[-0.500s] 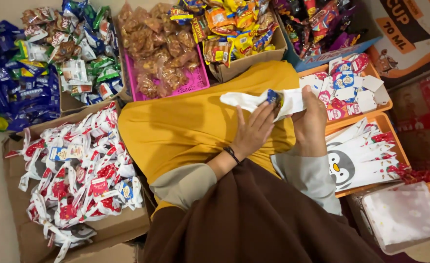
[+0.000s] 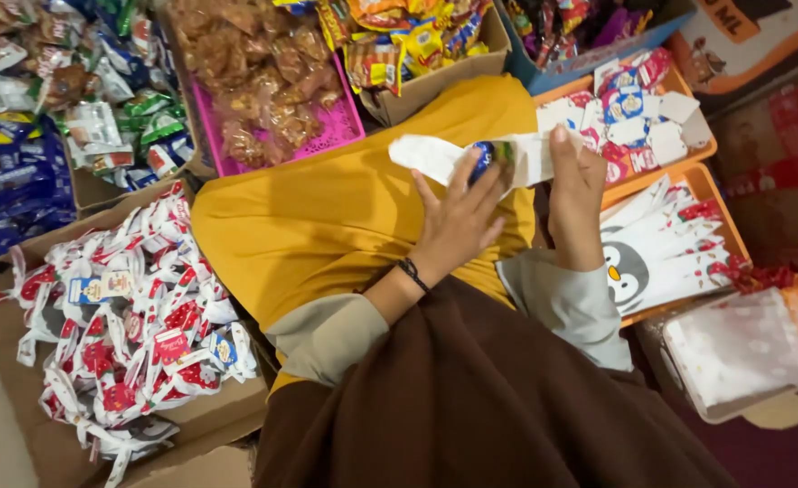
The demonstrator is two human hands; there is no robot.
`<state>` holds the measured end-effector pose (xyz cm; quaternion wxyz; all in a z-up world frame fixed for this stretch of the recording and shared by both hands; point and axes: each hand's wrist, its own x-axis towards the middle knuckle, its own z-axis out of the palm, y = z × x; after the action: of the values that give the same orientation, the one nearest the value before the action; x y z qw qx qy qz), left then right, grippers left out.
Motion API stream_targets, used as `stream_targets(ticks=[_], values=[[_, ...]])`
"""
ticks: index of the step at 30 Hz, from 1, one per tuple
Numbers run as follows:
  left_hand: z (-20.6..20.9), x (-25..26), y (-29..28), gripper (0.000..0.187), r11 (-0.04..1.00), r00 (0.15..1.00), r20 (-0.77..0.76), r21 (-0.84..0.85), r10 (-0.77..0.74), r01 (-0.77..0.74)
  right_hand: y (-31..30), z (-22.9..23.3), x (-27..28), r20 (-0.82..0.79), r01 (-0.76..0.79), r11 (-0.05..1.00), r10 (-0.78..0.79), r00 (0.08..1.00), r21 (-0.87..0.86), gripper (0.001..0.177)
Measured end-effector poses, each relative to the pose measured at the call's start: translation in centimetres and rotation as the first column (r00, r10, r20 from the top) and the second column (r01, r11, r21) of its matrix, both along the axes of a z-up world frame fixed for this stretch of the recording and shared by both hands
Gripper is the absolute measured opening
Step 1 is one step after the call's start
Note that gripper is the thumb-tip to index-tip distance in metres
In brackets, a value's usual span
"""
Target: Packing various snack packets into small decorative paper bags while sitting on the floor.
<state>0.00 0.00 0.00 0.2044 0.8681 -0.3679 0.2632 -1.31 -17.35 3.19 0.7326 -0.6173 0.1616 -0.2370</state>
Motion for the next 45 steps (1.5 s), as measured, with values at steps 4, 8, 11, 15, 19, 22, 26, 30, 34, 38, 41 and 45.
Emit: stream_targets(ticks=[4, 8, 11, 15, 19, 22, 26, 30, 34, 38, 41, 45], values=[[1.3, 0.5, 0.2, 0.051, 1.0, 0.999, -0.052, -0.019, 0.007, -0.008, 1.2, 1.4, -0.5, -0.004, 0.003, 1.0, -0.003, 1.0, 0.008, 0.039], [-2.5, 1.1, 0.7, 0.066, 0.979, 0.992, 0.109, -0.196, 0.07, -0.048, -0.7, 0.0, -0.6, 0.035, -0.024, 0.999, 0.025, 0.999, -0.046, 0.042], [-4.5, 0.7, 2.2, 0.137, 0.831, 0.994, -0.099, -0.549, 0.043, -0.091, -0.5, 1.8, -0.9, 0.031, -0.029, 0.983, 0.035, 0.999, -0.183, 0.041], [-5.1, 1.8, 2.3, 0.173, 0.689, 0.813, -0.476, -0.713, -0.336, -0.132, 0.9, 5.2, -1.3, 0.024, -0.011, 0.94, 0.02, 0.999, -0.34, 0.035], [-8.7, 3.4, -1.0, 0.115, 0.779, 0.617, -0.711, -0.579, -0.338, -0.241, 0.8, 6.6, -0.9, 0.125, -0.032, 0.849, 0.114, 0.986, -0.527, 0.009], [0.7, 3.8, 0.0, 0.068, 0.85, 0.776, -0.559, -0.524, -0.292, -0.057, 0.5, 7.6, -1.6, 0.21, 0.041, 0.802, 0.107, 0.972, -0.595, 0.014], [1.1, 3.3, -0.4, 0.094, 0.834, 0.767, -0.547, -0.551, -0.336, -0.027, 1.8, 8.4, -2.2, 0.286, 0.098, 0.791, 0.1, 0.953, -0.604, 0.016], [1.7, 2.2, -1.2, 0.088, 0.921, 0.862, -0.473, -0.388, -0.182, -0.019, 4.5, 8.0, -1.7, 0.285, 0.123, 0.635, 0.16, 0.945, -0.763, 0.033], [1.5, 2.1, -1.7, 0.083, 0.981, 0.849, -0.519, -0.194, -0.102, -0.001, 6.1, 7.6, -1.1, 0.25, 0.208, 0.35, 0.078, 0.965, -0.913, 0.043], [1.0, 2.2, -0.8, 0.098, 0.984, 0.89, -0.445, -0.177, -0.098, 0.02, 5.0, 6.5, -1.0, 0.297, 0.241, 0.427, 0.069, 0.953, -0.872, 0.026], [-0.2, 2.8, -0.6, 0.099, 0.926, 0.847, -0.477, -0.376, -0.236, 0.046, 4.6, 6.7, -1.9, 0.332, 0.214, 0.662, 0.056, 0.942, -0.718, 0.016], [0.3, 3.2, -1.0, 0.098, 0.89, 0.808, -0.494, -0.448, -0.321, 0.079, 3.4, 6.7, -1.7, 0.347, 0.173, 0.734, 0.09, 0.934, -0.656, 0.013]])
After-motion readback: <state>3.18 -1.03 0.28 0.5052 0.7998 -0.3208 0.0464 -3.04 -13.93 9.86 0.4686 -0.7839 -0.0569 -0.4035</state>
